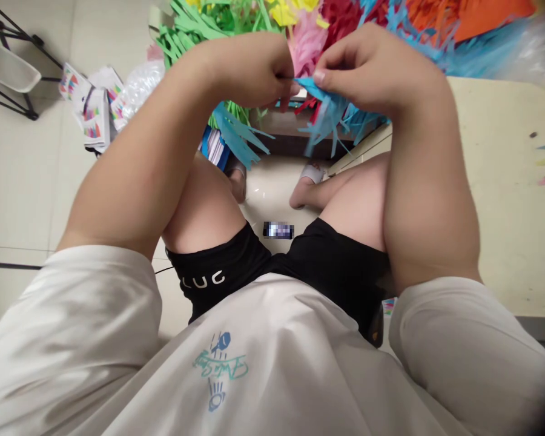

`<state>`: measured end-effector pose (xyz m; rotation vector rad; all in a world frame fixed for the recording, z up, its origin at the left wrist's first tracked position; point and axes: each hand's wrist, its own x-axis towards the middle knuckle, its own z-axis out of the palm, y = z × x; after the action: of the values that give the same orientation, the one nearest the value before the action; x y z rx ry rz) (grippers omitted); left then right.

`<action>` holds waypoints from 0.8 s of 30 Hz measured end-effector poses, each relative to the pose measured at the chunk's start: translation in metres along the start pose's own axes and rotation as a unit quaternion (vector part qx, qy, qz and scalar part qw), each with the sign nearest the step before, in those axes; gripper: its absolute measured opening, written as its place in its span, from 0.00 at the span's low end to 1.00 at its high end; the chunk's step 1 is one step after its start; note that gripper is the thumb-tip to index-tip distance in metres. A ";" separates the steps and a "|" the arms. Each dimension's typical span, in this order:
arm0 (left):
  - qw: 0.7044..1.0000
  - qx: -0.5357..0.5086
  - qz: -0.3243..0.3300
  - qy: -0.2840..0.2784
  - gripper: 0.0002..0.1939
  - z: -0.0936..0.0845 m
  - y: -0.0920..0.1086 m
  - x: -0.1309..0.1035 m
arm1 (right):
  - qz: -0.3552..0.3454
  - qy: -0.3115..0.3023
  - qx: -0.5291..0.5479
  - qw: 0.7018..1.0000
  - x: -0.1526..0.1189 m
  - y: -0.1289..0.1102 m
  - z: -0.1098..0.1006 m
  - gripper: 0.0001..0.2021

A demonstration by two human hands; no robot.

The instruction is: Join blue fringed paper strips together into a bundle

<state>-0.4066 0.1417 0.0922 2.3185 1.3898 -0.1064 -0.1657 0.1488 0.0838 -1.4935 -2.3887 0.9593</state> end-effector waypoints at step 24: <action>0.999 -0.033 0.007 -0.025 0.24 0.010 -0.001 0.010 | -0.009 0.025 0.033 0.999 -0.003 -0.020 0.021 0.19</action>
<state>-0.4008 0.1459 0.0801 2.2553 1.3323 -0.1121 -0.1888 0.1311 0.0806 -1.4524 -2.3080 0.9753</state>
